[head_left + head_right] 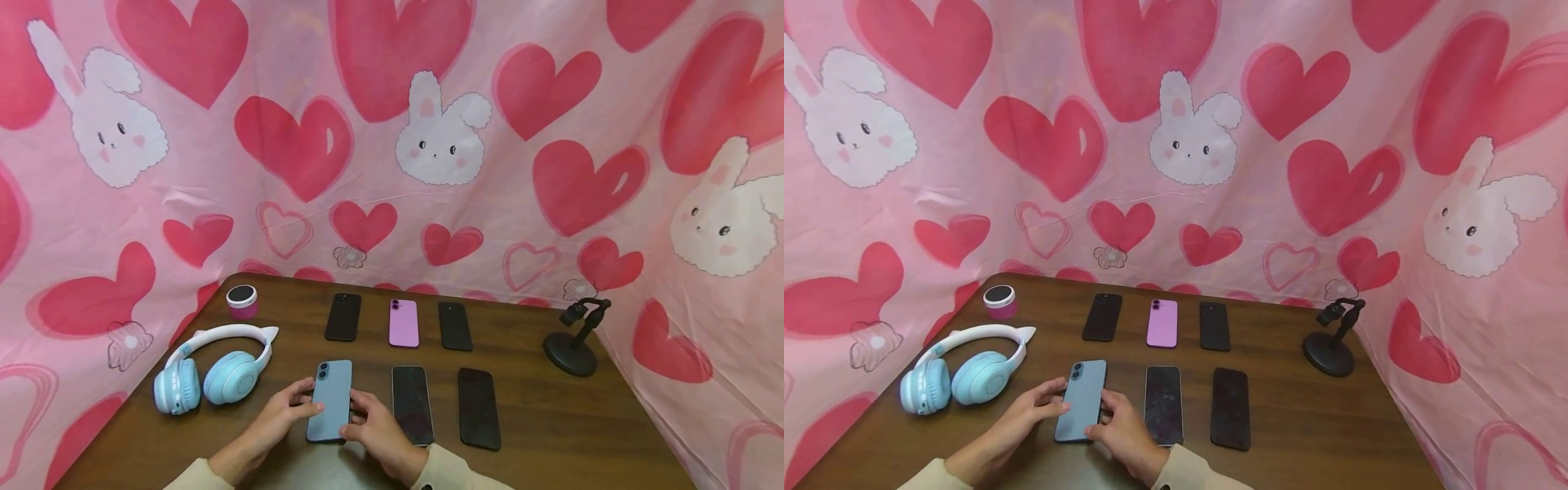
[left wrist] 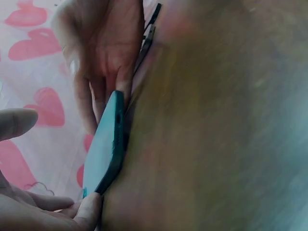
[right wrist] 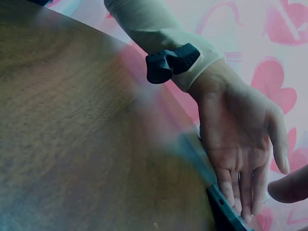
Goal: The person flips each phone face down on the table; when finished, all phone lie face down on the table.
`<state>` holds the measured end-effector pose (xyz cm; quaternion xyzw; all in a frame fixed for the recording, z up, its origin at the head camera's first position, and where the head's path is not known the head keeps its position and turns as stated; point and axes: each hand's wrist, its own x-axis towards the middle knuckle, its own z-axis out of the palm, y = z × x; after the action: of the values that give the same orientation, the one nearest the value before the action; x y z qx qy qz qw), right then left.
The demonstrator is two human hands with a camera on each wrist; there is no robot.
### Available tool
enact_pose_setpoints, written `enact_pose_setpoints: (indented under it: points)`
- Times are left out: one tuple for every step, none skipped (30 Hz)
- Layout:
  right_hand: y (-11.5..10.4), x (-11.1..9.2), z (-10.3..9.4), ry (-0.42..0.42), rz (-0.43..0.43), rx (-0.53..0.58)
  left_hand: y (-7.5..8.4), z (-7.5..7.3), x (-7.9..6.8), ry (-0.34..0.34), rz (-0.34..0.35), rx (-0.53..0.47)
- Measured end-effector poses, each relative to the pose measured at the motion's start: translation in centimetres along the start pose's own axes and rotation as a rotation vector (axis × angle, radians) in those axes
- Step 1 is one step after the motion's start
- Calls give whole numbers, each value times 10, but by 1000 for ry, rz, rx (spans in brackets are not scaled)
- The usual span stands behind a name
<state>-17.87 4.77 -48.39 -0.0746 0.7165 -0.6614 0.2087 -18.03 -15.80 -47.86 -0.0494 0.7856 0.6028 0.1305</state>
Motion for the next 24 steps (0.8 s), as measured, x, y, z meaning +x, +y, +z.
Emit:
enact_pose_setpoints:
  points:
    - [-1, 0, 0, -2, 6, -25, 1, -1, 1, -7, -5, -2]
    - [-2, 1, -1, -3, 6, -50, 1, -2, 2, -12, -10, -4]
    - [-2, 1, -1, -4, 5, -74, 1, -3, 2, -14, -10, -9]
    - [-2, 1, -1, -5, 1, -92, 1, -3, 2, -16, -10, -10]
    - [-2, 0, -2, -3, -2, -108, 1, -4, 2, -16, -10, -9]
    - [-1, 1, -2, -5, -4, -114, 0, -4, 2, -15, -9, -10]
    - [-1, 1, -3, -6, -7, -112, -1, -4, 2, -15, -8, -10]
    - [0, 1, -3, -8, -10, -105, -1, -4, 2, -12, -7, -9]
    - [0, 2, -3, -10, -7, -95, -2, -4, 2, -8, -8, -9]
    - [0, 2, -4, -15, -4, -82, -2, -5, 3, -3, -11, -7]
    - [0, 3, -4, -19, 2, -71, -2, -5, 3, 1, -16, -4]
    - [0, 4, -5, -25, 7, -59, -2, -5, 3, 3, -21, -2]
    - [0, 4, -5, -29, 13, -45, -1, -6, 4, 5, -27, 1]
    - [0, 5, -5, -33, 17, -34, -1, -7, 4, 6, -32, 4]
    - [0, 6, -5, -35, 23, -23, -1, -7, 5, 5, -37, 6]
    - [0, 6, -5, -37, 26, -17, -1, -8, 5, 2, -39, 7]
    - [0, 7, -5, -37, 29, -12, -1, -9, 5, 0, -41, 9]
    - [0, 7, -5, -37, 32, -9, -1, -9, 6, -1, -42, 9]
    - [1, 8, -5, -36, 35, -5, -1, -10, 6, 0, -41, 9]
    - [1, 8, -5, -37, 38, -5, -1, -10, 6, 1, -42, 11]
    - [1, 9, -5, -39, 43, -4, -1, -11, 6, 1, -44, 11]
    - [1, 9, -5, -42, 44, -6, 0, -11, 6, 1, -47, 11]
    - [1, 10, -5, -43, 46, -3, 1, -12, 6, 2, -48, 10]
    - [0, 10, -4, -46, 49, -1, 1, -12, 6, 2, -50, 9]
